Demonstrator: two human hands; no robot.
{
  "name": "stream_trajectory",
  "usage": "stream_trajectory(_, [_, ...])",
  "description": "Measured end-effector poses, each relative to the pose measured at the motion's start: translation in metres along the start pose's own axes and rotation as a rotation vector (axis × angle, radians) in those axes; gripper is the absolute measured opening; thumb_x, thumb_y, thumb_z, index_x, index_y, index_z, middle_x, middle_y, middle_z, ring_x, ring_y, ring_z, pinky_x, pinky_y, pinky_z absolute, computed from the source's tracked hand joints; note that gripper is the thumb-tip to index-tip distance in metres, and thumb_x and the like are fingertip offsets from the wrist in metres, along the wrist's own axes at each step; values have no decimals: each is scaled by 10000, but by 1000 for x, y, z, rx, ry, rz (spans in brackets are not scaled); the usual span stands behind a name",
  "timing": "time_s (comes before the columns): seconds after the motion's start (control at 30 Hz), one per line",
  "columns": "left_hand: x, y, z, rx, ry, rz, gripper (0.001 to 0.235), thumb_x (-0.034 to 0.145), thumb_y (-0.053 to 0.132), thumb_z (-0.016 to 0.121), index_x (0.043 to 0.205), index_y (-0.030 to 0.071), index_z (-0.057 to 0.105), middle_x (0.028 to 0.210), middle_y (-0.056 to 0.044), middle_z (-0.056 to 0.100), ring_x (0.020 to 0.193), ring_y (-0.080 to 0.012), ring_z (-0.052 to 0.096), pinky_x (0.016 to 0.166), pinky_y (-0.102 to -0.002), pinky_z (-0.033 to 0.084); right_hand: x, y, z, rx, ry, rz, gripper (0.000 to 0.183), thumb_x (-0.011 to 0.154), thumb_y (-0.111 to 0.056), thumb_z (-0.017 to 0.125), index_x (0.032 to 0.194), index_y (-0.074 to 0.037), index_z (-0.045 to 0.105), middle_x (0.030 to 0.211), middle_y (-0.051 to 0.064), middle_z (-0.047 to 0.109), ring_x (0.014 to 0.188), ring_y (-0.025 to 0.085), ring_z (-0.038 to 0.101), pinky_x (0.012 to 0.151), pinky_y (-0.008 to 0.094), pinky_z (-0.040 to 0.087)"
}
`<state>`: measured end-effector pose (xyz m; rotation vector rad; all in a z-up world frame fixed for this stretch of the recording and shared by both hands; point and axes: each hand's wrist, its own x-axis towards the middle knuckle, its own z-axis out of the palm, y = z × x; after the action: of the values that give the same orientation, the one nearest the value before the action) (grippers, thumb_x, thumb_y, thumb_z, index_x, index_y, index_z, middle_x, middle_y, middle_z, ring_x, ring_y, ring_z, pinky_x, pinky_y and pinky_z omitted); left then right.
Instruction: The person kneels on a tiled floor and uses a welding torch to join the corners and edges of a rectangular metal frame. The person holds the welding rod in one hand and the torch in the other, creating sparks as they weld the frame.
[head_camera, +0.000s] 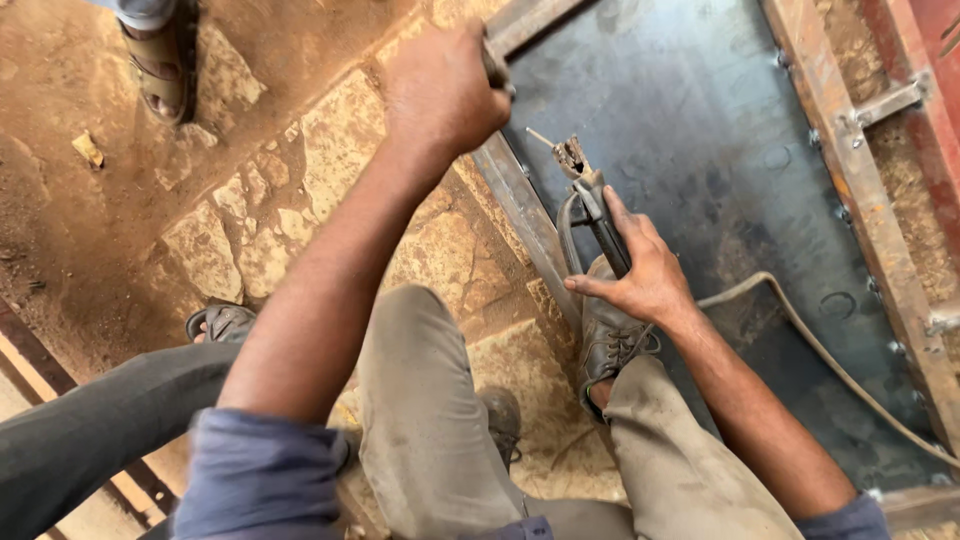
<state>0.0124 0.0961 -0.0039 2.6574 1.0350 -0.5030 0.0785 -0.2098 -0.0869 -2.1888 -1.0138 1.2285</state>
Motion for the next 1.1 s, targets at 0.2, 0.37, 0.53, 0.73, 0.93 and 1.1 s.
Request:
stream_trajectory(0.2, [14,5,4,12,66,50,307,806,260,770,1007,48,674,723,-120,690,643,-225,699,591,-410,581,28,5,1,44,-29,-37,1320,577,-594,917,1658,-235,249,1304,165,599,1237,357,612,1039,502,512])
stream_trajectory(0.37, [20,-4,-2,-2,201,56,330,721,241,794,977,59,691,725,-133,696,672,-269,716,618,-433,592,63,-4,10,19,-51,-45,1309,586,-592,925,1656,-250,253,1347,176,571,1263,369,585,1037,507,497])
stream_trajectory(0.53, [21,3,1,-43,123,5,356,733,258,789,1002,56,675,721,-129,707,652,-243,730,583,-424,607,84,-4,20,-39,-89,-32,1270,614,-589,924,1638,-284,238,1350,174,558,1272,376,579,1040,543,496])
stream_trajectory(0.73, [18,3,6,-59,93,-14,347,741,204,779,1016,31,659,690,-148,706,626,-251,740,587,-424,614,98,-3,30,-89,-145,-12,1283,639,-599,906,1641,-303,162,1348,179,524,1260,383,580,1019,577,508])
stream_trajectory(0.93, [17,2,3,-97,175,33,380,699,211,794,1003,23,663,712,-172,711,660,-310,747,624,-453,617,98,-8,24,-189,-179,17,1290,632,-596,909,1647,-329,159,1348,173,525,1230,389,599,1005,562,522])
stream_trajectory(1.1, [17,4,2,-91,184,24,420,688,260,816,1004,28,665,735,-178,714,682,-323,747,625,-461,616,97,-8,24,-189,-156,-18,1278,636,-582,904,1648,-314,171,1355,174,528,1208,397,611,991,543,530])
